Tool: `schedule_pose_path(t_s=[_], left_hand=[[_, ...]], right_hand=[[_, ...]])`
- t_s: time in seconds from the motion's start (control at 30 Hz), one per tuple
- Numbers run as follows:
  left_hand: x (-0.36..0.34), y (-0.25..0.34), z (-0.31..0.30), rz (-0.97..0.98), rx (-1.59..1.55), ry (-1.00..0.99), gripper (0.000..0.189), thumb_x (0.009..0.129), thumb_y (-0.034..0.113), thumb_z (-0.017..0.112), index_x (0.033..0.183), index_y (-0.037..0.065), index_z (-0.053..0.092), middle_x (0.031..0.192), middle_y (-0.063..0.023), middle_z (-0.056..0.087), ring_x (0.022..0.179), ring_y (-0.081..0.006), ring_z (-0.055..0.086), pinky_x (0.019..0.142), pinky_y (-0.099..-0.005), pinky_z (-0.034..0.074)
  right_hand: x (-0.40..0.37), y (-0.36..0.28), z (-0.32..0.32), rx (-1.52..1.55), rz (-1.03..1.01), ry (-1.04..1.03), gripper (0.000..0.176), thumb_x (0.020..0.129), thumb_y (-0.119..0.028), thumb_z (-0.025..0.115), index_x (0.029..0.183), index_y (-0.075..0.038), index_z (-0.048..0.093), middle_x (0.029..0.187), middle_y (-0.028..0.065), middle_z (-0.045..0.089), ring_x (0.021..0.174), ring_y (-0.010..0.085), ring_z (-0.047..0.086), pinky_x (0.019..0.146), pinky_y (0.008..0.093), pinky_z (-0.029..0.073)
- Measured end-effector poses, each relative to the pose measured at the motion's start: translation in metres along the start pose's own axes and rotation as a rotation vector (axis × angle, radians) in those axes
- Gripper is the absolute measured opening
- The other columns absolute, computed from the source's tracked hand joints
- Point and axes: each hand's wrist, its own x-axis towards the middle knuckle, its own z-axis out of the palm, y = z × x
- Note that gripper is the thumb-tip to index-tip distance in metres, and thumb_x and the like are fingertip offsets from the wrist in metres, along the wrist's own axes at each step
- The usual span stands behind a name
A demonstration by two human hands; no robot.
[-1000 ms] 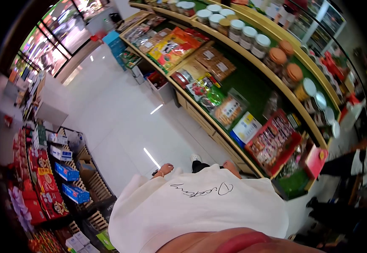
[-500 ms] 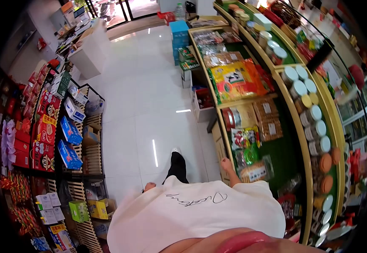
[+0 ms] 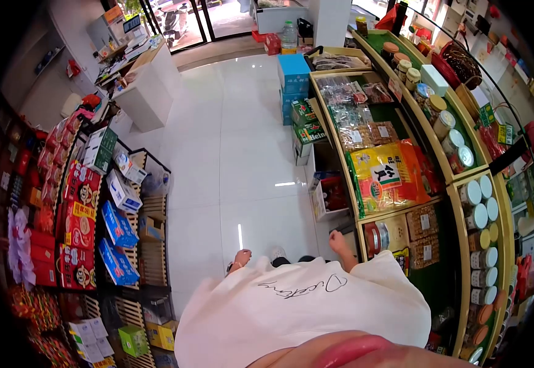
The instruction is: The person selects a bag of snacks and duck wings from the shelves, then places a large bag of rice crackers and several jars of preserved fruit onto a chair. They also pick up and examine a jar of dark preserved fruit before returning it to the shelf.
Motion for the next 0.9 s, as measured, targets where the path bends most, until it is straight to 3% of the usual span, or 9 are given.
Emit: schedule_pose_path(t_s=[0.1,0.2,0.33,0.43,0.57,0.67,0.77,0.83,0.9], left_hand=[[0.051,0.074,-0.015,0.055,-0.020,-0.072,0.038,0.081,0.029,0.055,0.106,0.001,0.058,0.085,-0.0091,0.064,0.070,-0.0141,0.059,0.055,-0.0264,0.046],[0.093,0.146,-0.020,0.120,-0.054,-0.130,0.037,0.083,0.030,0.054,0.108,0.002,0.057,0.087,-0.0074,0.063,0.073,-0.0129,0.058,0.059,-0.0253,0.046],[0.162,0.242,-0.014,0.227,-0.043,-0.189,0.033,0.085,0.024,0.053,0.106,-0.001,0.057,0.086,-0.0110,0.064,0.077,-0.0163,0.061,0.068,-0.0267,0.050],[0.226,0.316,-0.008,0.312,-0.038,-0.275,0.034,0.087,0.027,0.050,0.114,0.006,0.053,0.092,-0.0060,0.062,0.078,-0.0126,0.057,0.063,-0.0242,0.045],[0.312,0.428,-0.002,0.390,-0.001,-0.343,0.033,0.087,0.023,0.051,0.114,0.004,0.053,0.092,-0.0075,0.062,0.079,-0.0133,0.058,0.067,-0.0246,0.046],[0.384,0.478,0.012,0.437,0.099,-0.412,0.031,0.086,0.020,0.051,0.111,0.001,0.055,0.089,-0.0102,0.064,0.079,-0.0150,0.059,0.071,-0.0255,0.047],[0.430,0.586,0.019,0.551,0.168,-0.454,0.031,0.086,0.019,0.051,0.112,0.002,0.054,0.089,-0.0097,0.063,0.079,-0.0157,0.059,0.070,-0.0266,0.047],[0.481,0.626,0.034,0.648,0.159,-0.491,0.031,0.086,0.018,0.051,0.113,0.003,0.054,0.090,-0.0099,0.063,0.079,-0.0163,0.059,0.070,-0.0273,0.047],[0.480,0.698,0.038,0.638,0.142,-0.548,0.031,0.086,0.018,0.053,0.112,0.002,0.053,0.091,-0.0096,0.063,0.081,-0.0163,0.058,0.072,-0.0276,0.046]], right_hand=[[0.038,-0.069,-0.032,0.014,0.044,0.012,0.010,0.075,-0.010,0.047,0.085,-0.010,0.051,0.088,0.0157,0.054,0.085,0.0364,0.054,0.073,0.0437,0.043],[0.079,-0.086,-0.027,0.061,0.104,0.040,0.011,0.075,-0.010,0.046,0.085,-0.010,0.051,0.086,0.0155,0.054,0.084,0.0363,0.054,0.072,0.0440,0.043],[0.136,-0.077,-0.015,0.126,0.138,0.057,0.009,0.075,-0.010,0.048,0.083,-0.008,0.051,0.081,0.0158,0.054,0.083,0.0348,0.054,0.070,0.0425,0.043],[0.203,-0.035,0.012,0.164,0.160,0.143,0.006,0.073,-0.011,0.053,0.077,-0.006,0.054,0.074,0.0152,0.057,0.076,0.0317,0.057,0.067,0.0384,0.045],[0.304,-0.027,-0.001,0.162,0.325,0.161,0.009,0.075,-0.015,0.055,0.073,-0.006,0.058,0.073,0.0146,0.061,0.070,0.0298,0.060,0.064,0.0364,0.047],[0.390,-0.039,-0.028,0.226,0.232,0.319,0.012,0.078,-0.018,0.055,0.079,-0.006,0.056,0.074,0.0159,0.060,0.071,0.0333,0.059,0.062,0.0379,0.047],[0.483,-0.057,-0.054,0.407,0.134,0.357,0.004,0.076,-0.009,0.054,0.073,-0.007,0.053,0.059,0.0054,0.047,0.055,0.0144,0.046,0.053,0.0283,0.040],[0.532,-0.083,-0.079,0.463,0.088,0.340,0.004,0.075,-0.007,0.053,0.072,-0.005,0.051,0.062,0.0057,0.047,0.058,0.0141,0.047,0.055,0.0275,0.040],[0.563,-0.120,-0.111,0.543,0.011,0.359,0.003,0.073,-0.003,0.051,0.072,-0.005,0.050,0.063,0.0030,0.046,0.058,0.0122,0.044,0.054,0.0264,0.038]])
